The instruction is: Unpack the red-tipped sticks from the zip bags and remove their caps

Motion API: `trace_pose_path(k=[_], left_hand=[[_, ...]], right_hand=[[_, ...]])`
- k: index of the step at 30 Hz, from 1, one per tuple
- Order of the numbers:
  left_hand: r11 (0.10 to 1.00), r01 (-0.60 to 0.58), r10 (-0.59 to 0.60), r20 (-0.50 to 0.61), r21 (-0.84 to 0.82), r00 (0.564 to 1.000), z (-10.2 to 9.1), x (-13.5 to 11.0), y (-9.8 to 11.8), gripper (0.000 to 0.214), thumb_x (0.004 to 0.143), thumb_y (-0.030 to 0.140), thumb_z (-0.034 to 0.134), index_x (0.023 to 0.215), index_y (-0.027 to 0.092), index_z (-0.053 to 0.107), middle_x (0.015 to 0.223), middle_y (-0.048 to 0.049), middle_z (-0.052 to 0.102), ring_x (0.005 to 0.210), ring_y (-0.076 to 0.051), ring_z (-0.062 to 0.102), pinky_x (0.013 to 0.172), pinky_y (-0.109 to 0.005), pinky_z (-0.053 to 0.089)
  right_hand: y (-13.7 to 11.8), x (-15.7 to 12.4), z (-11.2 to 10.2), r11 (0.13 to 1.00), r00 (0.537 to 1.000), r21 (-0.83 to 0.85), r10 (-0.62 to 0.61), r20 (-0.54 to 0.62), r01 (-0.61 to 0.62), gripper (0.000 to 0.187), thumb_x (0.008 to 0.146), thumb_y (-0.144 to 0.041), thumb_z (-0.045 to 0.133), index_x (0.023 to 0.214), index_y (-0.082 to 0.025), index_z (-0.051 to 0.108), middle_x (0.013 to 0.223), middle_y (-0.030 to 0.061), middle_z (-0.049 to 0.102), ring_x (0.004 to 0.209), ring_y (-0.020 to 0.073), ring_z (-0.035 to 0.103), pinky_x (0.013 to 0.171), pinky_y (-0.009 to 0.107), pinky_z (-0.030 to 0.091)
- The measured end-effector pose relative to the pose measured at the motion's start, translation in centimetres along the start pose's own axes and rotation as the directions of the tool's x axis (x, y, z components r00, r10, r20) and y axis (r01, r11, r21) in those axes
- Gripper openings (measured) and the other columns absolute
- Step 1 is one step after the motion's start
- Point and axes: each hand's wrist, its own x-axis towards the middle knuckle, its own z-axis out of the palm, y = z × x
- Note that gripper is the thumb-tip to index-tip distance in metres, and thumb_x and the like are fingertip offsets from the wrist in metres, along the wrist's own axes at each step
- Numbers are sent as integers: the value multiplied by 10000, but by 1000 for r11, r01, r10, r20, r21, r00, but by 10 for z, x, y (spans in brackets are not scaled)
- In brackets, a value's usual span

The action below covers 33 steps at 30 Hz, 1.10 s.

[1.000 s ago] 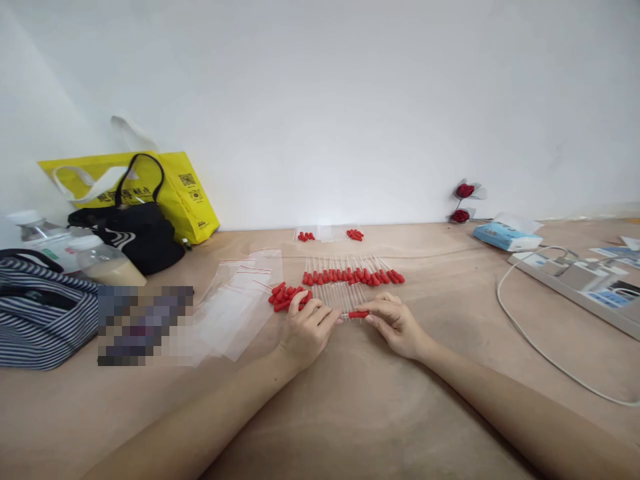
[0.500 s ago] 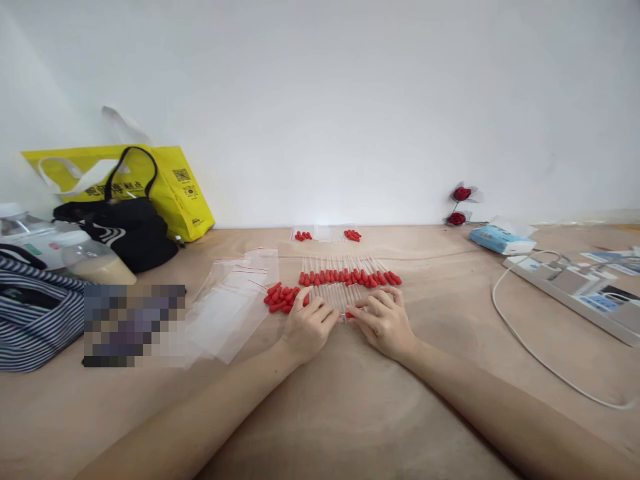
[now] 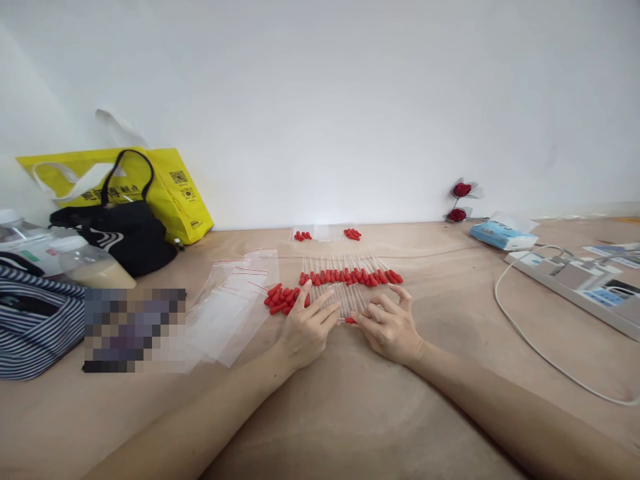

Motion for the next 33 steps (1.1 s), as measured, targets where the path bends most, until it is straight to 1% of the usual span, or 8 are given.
trace_pose_path(k=[3,7,12,18,22,27,31,33], left_hand=[[1000,17,-17,1,9,1000,-2,-4,-5,231,834,96,419,826,181,633,964,-17,673,1041,-189,548,1053,-540,132],[993,101,-99,-39,62,994,-8,-9,-13,203,832,112,446,799,193,628,945,-3,679,996,-210,569,1014,-544,192],[990,131,-127,-75,55,989,-9,-8,-9,129,822,186,502,778,205,621,859,-3,674,820,-180,583,853,-401,381],[951,293,-295,-2,-95,956,-7,-5,-12,176,850,171,420,848,168,596,790,-47,597,745,-160,536,690,-296,428],[857,451,-442,95,-250,892,-11,0,-22,175,854,159,387,884,164,559,831,-38,591,781,-142,555,715,-270,441],[750,603,-538,280,-271,795,-15,14,-29,116,806,156,419,830,175,530,733,-8,612,676,-139,581,599,-251,438],[657,693,-573,401,-296,714,-5,28,-30,197,767,171,454,962,178,478,632,24,601,561,-121,571,508,-223,409],[655,721,-589,444,-226,675,3,34,-32,181,736,150,464,914,176,477,580,32,583,522,-122,554,470,-218,379]], right_hand=[[6,-4,-5,999,997,15,47,64,-48,197,817,-188,466,792,-272,643,584,-31,538,695,120,488,938,422,174],[22,-11,-7,974,974,48,217,59,-220,177,817,-245,491,782,-268,663,629,-9,555,736,141,491,904,410,197],[27,-12,1,936,939,103,327,105,-337,178,821,-321,501,851,-261,665,764,23,593,770,153,493,807,353,243],[32,-13,10,871,870,97,463,172,-482,181,822,-322,482,856,-262,650,742,10,609,772,161,509,739,327,244],[37,-13,11,831,822,43,540,181,-555,189,807,-308,457,834,-226,625,767,28,637,799,184,527,692,316,239],[39,-14,6,802,783,-11,587,203,-598,161,759,-287,460,795,-219,601,707,20,641,772,196,542,674,310,237],[40,-15,3,799,777,-17,588,225,-601,176,759,-324,453,782,-220,593,651,14,627,706,188,536,671,312,235],[40,-14,2,805,781,-9,578,238,-593,180,760,-341,460,774,-223,595,640,10,624,702,187,533,672,312,232]])
